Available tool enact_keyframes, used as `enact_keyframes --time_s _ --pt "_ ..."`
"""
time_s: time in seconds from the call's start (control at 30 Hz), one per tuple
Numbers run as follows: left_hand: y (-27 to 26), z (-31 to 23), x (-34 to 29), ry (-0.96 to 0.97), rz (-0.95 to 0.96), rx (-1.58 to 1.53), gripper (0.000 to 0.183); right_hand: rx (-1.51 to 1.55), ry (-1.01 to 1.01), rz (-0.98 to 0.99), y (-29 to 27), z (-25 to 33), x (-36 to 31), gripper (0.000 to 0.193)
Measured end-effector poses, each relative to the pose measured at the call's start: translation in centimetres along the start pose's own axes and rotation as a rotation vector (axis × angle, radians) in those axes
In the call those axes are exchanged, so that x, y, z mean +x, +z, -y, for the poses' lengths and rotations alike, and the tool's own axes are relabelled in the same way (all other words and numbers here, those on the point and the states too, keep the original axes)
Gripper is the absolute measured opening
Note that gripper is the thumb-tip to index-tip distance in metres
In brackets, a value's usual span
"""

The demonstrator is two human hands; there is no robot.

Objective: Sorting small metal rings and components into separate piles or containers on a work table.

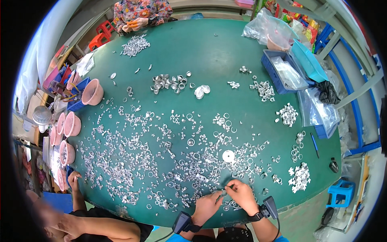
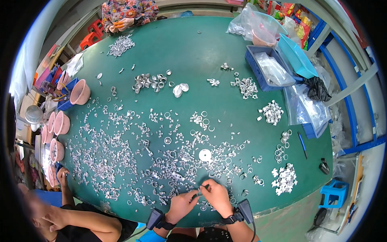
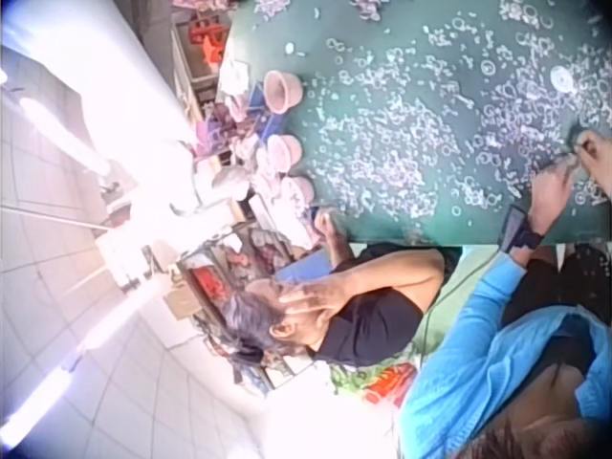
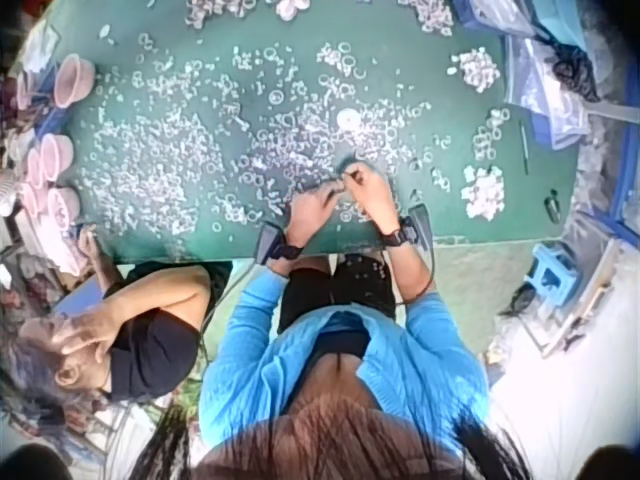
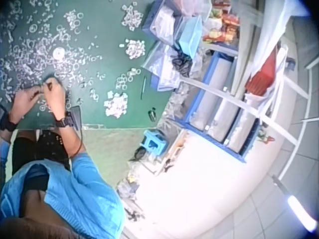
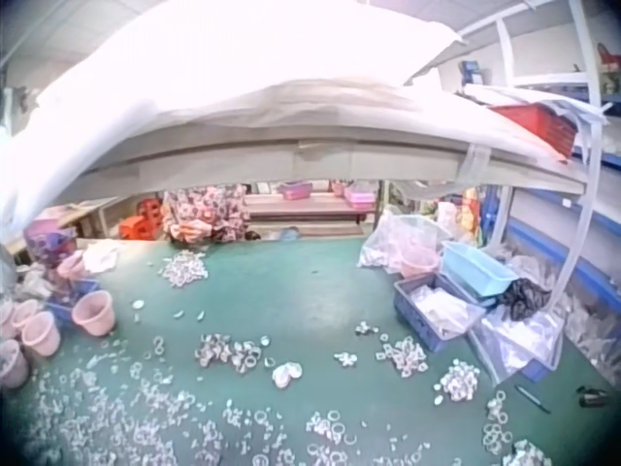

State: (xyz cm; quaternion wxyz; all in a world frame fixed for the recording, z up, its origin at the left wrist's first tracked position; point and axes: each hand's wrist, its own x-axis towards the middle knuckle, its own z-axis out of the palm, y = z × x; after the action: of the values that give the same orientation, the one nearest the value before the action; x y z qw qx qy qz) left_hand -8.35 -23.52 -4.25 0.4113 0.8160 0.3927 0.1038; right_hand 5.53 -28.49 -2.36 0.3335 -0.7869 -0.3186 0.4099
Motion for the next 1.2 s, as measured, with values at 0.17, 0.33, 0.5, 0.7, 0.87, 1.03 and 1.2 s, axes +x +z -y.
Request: enact_keyframes --time_s 0.17,0.33,0.5,0.7,0.87,1.03,1.2 --pt "0.6 0.3 -0.8 0.028 -0.032 0.037 0.011 -0.053 -0.052 0.023 0.6 0.1 0.6 0.016" --pt "1.5 0.6 -0.4 0.063 -0.136 0.112 0.011 0.195 0.004 0.033 0.6 -1.9 0.3 0.014" --pt "-1.6 0.8 -0.5 -0.203 -0.135 -0.082 0.019 0.109 0.071 0.128 0.6 -1.5 -1.2 0.019" --pt "-3.4 0.7 1.5 -0.009 -0.170 0.059 0.025 -0.179 -0.064 0.111 1.0 -1.3 -1.9 0.019" --pt "-0.7 1.3 3.6 0.228 -0.076 0.217 0.017 0.815 0.211 0.446 -2.8 -1.0 -3.4 0.009" --pt "-1.2 1.2 3.7 0.275 -0.085 -0.004 0.012 0.744 0.128 0.380 -3.1 0.4 -4.4 0.010" --pt "-5.2 1.2 0.9 -0.440 0.090 -0.886 0.009 -0.193 -0.205 0.092 1.0 -1.2 -4.2 0.020"
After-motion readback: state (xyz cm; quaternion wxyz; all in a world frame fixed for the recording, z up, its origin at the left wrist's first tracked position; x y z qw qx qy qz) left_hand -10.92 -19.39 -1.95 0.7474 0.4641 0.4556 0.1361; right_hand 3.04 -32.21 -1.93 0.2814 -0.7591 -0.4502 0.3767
